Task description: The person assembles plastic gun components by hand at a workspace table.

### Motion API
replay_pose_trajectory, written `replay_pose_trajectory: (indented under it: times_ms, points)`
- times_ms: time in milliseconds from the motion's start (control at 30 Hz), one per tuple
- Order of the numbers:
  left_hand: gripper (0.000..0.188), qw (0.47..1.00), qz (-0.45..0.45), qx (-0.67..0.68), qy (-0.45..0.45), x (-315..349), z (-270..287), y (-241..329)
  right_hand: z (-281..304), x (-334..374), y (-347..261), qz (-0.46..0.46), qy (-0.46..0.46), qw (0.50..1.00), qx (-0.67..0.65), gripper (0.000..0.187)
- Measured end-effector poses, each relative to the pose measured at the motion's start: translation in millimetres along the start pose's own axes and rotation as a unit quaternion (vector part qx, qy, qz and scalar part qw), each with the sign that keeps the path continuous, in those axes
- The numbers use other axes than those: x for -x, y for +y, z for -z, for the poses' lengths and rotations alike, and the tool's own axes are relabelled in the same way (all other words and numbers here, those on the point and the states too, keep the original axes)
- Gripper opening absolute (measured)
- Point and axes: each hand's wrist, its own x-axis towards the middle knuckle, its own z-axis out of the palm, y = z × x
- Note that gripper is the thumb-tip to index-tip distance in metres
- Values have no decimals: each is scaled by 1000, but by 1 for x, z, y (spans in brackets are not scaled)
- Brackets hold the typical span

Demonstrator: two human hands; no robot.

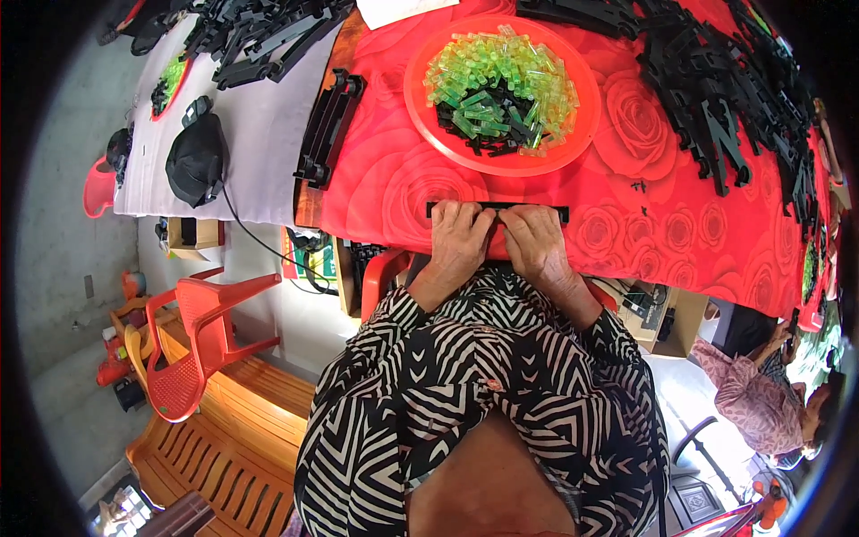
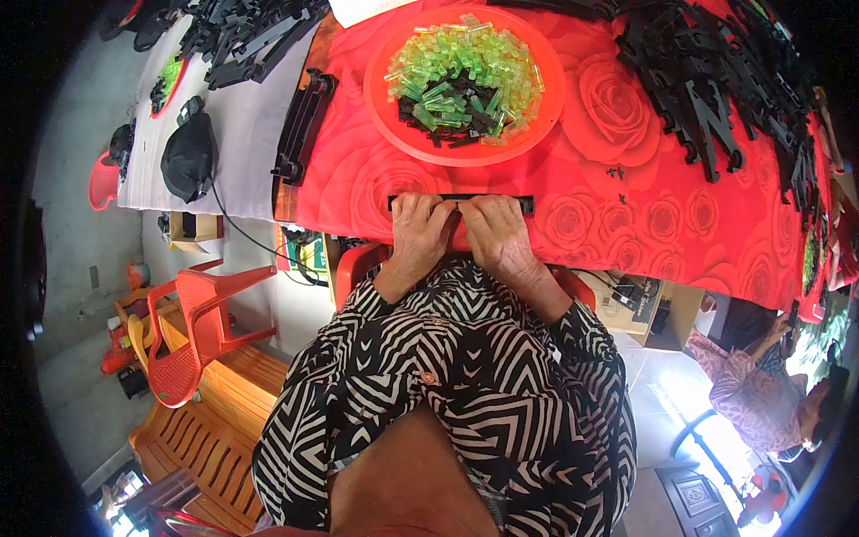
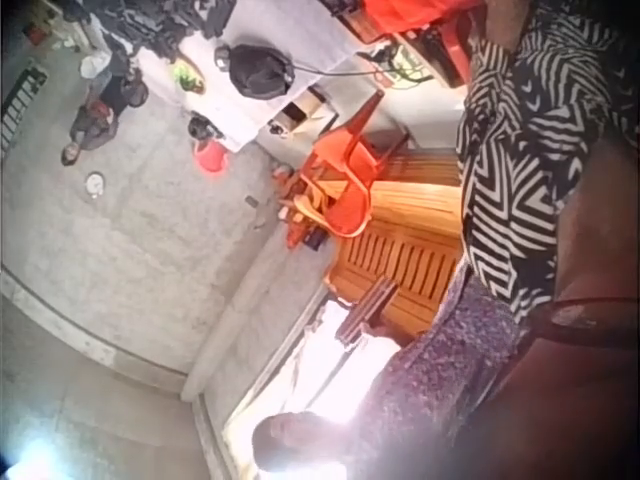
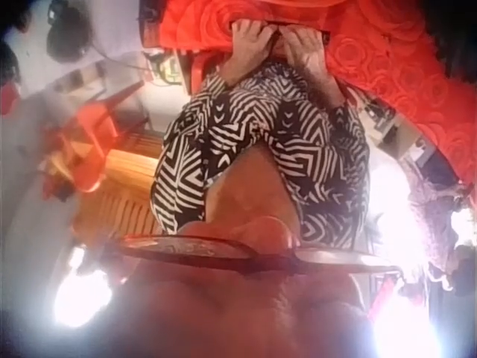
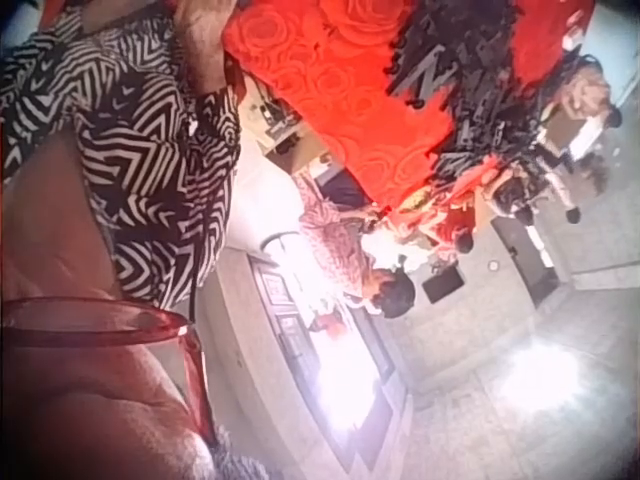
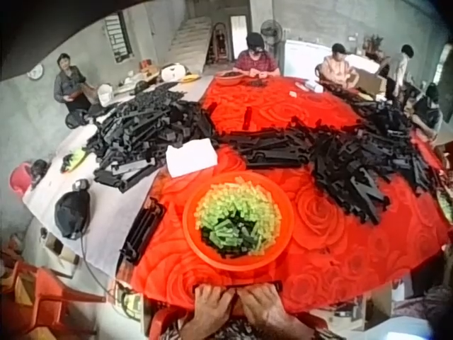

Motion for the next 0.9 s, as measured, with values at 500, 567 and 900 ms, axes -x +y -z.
replay_pose_trajectory:
  times_ms: [500,567,900]
  points:
    - [25,1000,2,17,14,2,-3,0,3,-4,-31,-86,-31,990,107,36]
    - [24,999,-8,29,17,2,-6,1,3,-5,-33,-96,-40,985,135,36]
    - [30,997,11,51,48,6,-6,-1,15,-9,-33,-134,-70,981,118,30]
